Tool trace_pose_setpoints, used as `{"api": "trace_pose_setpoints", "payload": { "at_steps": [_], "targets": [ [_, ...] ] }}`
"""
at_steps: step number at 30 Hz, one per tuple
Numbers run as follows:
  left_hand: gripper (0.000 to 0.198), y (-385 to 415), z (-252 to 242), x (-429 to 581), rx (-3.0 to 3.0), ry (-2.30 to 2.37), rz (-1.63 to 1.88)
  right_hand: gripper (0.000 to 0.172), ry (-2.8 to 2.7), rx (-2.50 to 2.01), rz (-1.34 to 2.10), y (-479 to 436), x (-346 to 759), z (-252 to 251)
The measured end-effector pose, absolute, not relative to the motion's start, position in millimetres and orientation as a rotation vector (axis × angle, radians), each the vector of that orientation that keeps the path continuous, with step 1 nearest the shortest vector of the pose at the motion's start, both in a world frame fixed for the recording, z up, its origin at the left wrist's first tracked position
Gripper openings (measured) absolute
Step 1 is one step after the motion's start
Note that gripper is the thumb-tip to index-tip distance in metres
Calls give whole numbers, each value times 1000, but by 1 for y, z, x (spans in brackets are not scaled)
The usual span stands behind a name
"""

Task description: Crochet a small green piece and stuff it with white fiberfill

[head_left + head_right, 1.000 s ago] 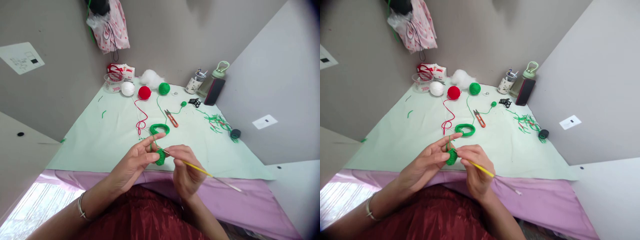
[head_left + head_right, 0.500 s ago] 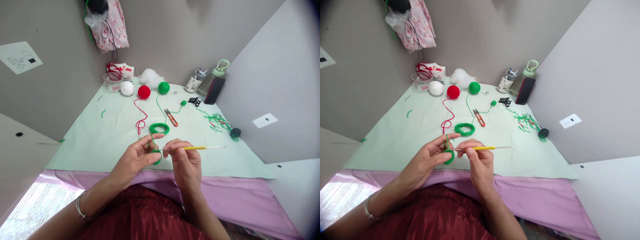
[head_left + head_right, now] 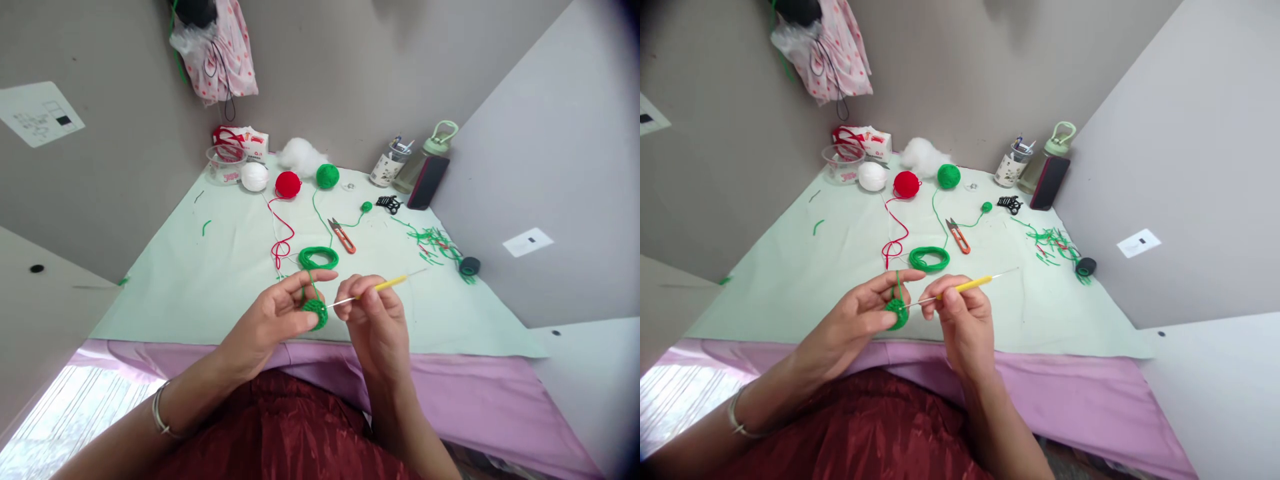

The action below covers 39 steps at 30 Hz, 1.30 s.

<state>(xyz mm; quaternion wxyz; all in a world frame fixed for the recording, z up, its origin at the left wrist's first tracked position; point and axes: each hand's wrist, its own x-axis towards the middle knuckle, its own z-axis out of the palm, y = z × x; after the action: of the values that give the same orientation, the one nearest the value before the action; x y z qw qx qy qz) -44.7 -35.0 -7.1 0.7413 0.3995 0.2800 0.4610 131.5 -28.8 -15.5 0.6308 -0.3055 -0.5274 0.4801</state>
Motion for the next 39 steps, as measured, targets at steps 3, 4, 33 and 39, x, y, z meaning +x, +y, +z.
{"api": "trace_pose_setpoints", "payload": {
  "at_steps": [3,4,33,39],
  "targets": [
    [52,-38,-9,-42,950,652,1036,17,-1330,-755,886,-33,128,-22],
    [51,-39,-10,-42,976,655,1032,16,-1345,-779,832,-34,127,-24],
    [47,-38,-2,-48,1504,1005,1147,20,-1755,-627,512,-39,144,-11],
    [47,-37,-4,-44,1266,948,1060,24,-1883,-662,173,-43,141,-28]
  ]
}}
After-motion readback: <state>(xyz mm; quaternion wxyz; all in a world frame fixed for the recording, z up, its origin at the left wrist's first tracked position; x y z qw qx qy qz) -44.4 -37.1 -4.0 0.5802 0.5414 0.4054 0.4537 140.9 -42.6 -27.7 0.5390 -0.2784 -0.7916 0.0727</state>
